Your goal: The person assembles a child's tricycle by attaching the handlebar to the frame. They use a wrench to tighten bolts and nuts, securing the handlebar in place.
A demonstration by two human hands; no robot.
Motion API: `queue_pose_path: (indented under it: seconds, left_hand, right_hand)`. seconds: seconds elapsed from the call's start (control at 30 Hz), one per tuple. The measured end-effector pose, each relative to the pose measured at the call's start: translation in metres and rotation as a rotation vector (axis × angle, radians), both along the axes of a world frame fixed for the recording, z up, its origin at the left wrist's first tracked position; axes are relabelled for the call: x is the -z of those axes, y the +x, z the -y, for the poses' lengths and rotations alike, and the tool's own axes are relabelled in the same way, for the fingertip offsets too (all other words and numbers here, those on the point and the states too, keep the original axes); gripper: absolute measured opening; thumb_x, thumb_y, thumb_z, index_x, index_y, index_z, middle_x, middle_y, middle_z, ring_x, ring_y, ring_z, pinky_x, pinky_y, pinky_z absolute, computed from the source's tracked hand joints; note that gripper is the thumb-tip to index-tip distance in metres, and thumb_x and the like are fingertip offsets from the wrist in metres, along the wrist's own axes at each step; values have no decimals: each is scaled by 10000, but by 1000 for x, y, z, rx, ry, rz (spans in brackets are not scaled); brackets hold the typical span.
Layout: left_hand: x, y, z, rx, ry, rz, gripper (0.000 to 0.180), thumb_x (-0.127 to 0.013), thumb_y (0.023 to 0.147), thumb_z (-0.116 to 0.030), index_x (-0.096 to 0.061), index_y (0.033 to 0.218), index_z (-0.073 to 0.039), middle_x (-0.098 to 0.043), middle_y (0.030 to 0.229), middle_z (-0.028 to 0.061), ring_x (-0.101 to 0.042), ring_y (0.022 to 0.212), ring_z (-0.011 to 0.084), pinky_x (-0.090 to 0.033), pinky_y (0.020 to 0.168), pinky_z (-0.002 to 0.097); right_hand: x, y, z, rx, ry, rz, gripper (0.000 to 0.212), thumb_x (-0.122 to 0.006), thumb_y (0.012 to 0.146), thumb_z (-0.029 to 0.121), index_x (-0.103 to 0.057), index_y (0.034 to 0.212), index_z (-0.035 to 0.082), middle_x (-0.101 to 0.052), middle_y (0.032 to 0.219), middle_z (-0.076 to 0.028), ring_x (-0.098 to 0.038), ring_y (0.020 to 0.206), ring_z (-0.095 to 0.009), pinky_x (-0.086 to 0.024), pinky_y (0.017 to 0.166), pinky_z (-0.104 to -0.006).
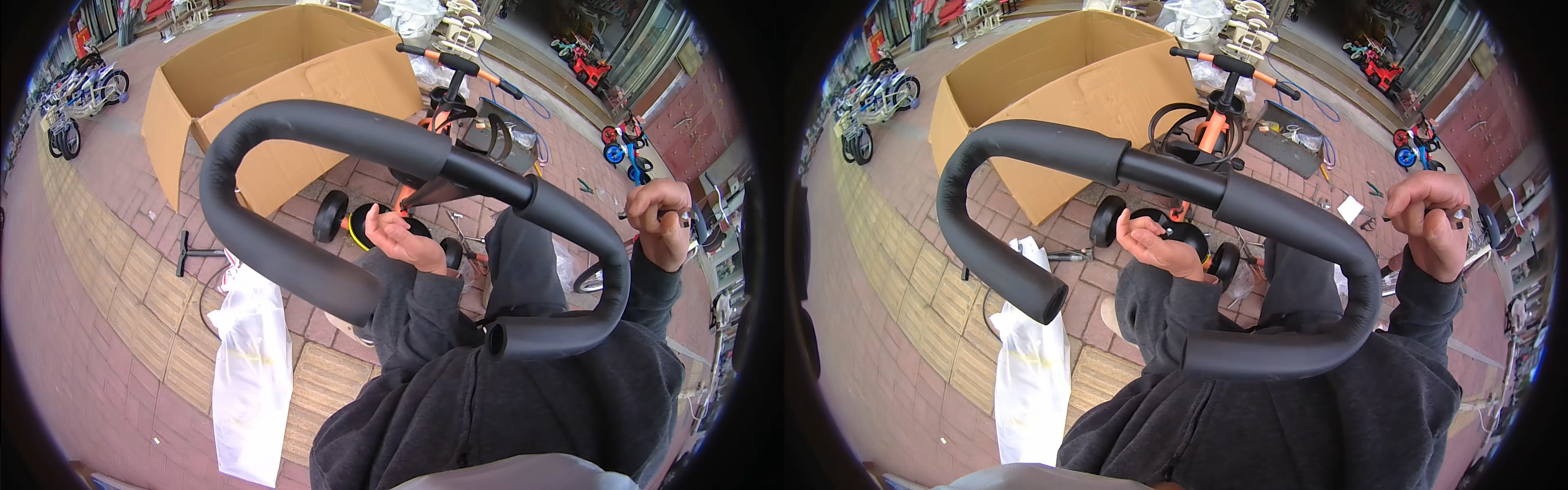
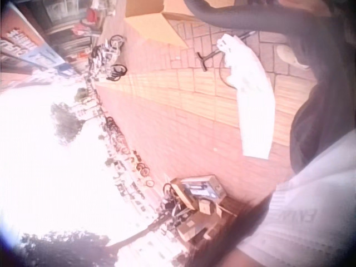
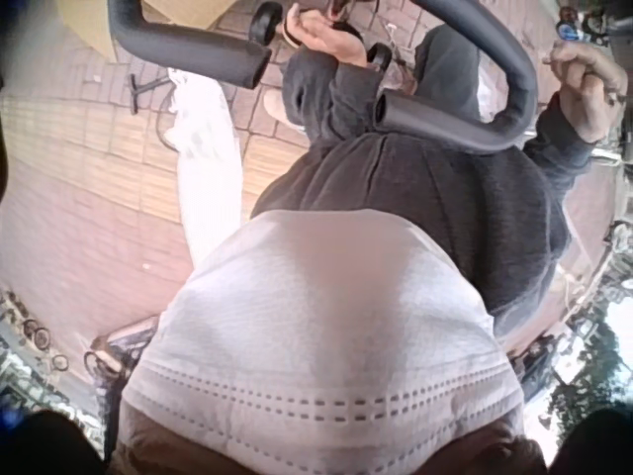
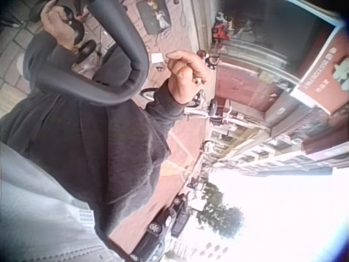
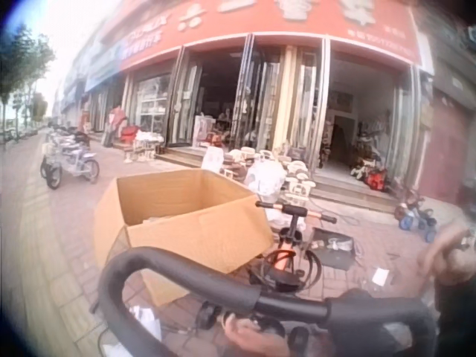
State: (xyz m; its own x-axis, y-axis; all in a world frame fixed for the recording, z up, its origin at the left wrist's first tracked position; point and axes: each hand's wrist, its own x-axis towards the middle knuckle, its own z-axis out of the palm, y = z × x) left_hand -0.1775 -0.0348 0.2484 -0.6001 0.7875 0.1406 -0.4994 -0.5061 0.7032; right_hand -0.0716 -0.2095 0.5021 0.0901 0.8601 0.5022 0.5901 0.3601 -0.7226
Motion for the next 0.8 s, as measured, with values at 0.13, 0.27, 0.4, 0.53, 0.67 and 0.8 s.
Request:
queue_pose_path:
  seconds: [0.13, 0.27, 0.4, 0.53, 0.67, 0.8]
  left_hand:
    - [1, 1, -1, 24, 1, 47, 383, -352, 937, -310, -438, 1117, 17, -354, 734, 2, -321, 670, 89, -283, 618, 227]
    - [4, 3, -1, 41, 58, 8, 413, -401, 921, -341, -439, 1114, 22, -402, 856, 46, -384, 781, 136, -333, 724, 268]
    - [9, -1, 2, 33, 97, -189, 496, -431, 899, -393, -435, 1141, 40, -425, 1092, 127, -431, 1009, 222, -324, 908, 329]
    - [13, -2, -1, 33, 84, -231, 512, -391, 910, -403, -429, 1158, 43, -426, 1140, 139, -409, 1063, 242, -296, 949, 337]
    - [18, 4, -7, 105, 90, -79, 532, -358, 915, -425, -426, 1165, 41, -438, 1135, 136, -423, 1052, 238, -310, 942, 345]
    - [21, 10, -10, 218, 145, 93, 532, -364, 914, -429, -394, 1178, 32, -452, 1129, 148, -461, 1015, 227, -352, 909, 347]
  right_hand:
    - [2, 3, -4, -7, 1, -54, 587, -629, 750, 510, -564, 765, -73, -322, 458, 61, -266, 411, -44, -193, 420, -236]
    - [1, -2, -7, -62, -63, -13, 608, -636, 735, 523, -574, 760, -81, -321, 453, 56, -270, 410, -47, -186, 416, -239]
    - [0, -8, -5, -51, -67, 71, 640, -649, 701, 559, -580, 740, -77, -324, 449, 55, -285, 412, -54, -178, 418, -246]
    - [8, -4, -9, -13, 22, -30, 611, -633, 739, 526, -573, 768, -82, -316, 460, 58, -267, 413, -56, -187, 426, -245]
    - [18, 7, -13, 53, 38, -129, 583, -599, 788, 482, -555, 790, -99, -306, 465, 60, -257, 416, -42, -192, 423, -232]
    - [25, 17, -19, 113, 18, -207, 494, -569, 828, 405, -565, 791, -88, -289, 456, 65, -248, 407, -38, -188, 413, -224]
